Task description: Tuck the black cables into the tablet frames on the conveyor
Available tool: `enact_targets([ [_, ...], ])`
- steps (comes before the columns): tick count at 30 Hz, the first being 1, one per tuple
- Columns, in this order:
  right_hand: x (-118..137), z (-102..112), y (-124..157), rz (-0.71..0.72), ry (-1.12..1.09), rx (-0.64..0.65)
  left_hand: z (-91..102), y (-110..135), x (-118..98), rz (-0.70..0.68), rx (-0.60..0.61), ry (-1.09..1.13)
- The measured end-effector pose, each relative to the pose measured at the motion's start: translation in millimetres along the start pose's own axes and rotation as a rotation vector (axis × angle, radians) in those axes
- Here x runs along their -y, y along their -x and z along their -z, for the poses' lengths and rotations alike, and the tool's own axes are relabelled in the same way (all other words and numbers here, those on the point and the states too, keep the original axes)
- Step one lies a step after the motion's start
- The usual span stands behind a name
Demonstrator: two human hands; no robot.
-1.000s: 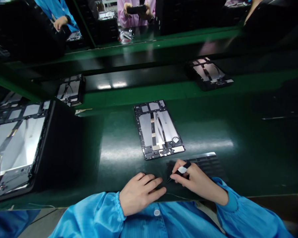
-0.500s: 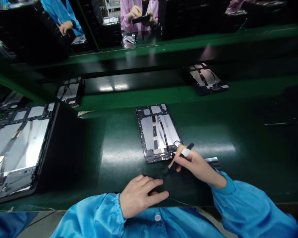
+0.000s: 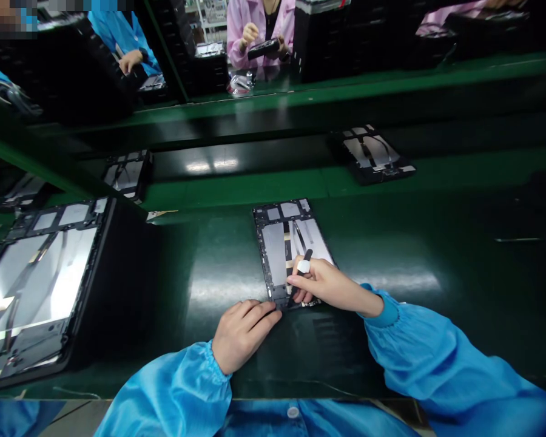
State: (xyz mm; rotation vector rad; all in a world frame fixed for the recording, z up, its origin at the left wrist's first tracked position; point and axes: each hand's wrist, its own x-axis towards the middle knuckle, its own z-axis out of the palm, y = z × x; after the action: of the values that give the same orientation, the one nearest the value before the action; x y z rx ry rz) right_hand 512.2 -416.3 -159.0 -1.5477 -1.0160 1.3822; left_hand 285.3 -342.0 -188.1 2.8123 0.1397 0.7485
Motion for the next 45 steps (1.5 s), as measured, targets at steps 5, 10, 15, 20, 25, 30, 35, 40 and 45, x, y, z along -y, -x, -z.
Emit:
enact_targets([
  [5, 0.7, -2.0, 0.1, 0.002, 0.006, -0.016, 1.3, -2.1, -0.4, 0.001, 0.005, -0.004],
  [10, 0.4, -1.6, 1.1, 0.019, 0.041, -0.026, 0.9, -1.3, -0.5, 0.002, 0.007, -0.002],
  [15, -1.5, -2.1, 0.2, 0.016, 0.040, -0.034, 1.5, -0.2, -1.2, -0.010, 0.017, -0.045],
  [20, -1.8, -2.1, 0.7, 0.030, 0.026, -0.039, 5.3, -0.5, -5.5, -0.053, 0.088, -0.215],
  [25, -8.7, 9.3, 19.2, 0.131, 0.078, -0.181, 7.9, -3.4, -5.2, -0.051, 0.151, -0.228],
  [30, -14.2, 13.1, 36.1, 0.264, 0.297, -0.242, 6.2, -4.2, -1.6, -0.045, 0.145, -0.163],
  [35, -18.5, 11.0, 33.7, 0.258, 0.212, -0.216, 3.2, -1.8, -0.8, -0.023, 0.089, -0.142],
  [40, -17.9, 11.9, 33.3, 0.250, 0.229, -0.237, -0.1, -0.3, -0.4, -0.015, 0.068, -0.126],
  [45, -15.7, 11.2, 35.4, 0.273, 0.238, -0.217, -2.0, 0.4, 0.9, -0.023, 0.066, -0.110],
])
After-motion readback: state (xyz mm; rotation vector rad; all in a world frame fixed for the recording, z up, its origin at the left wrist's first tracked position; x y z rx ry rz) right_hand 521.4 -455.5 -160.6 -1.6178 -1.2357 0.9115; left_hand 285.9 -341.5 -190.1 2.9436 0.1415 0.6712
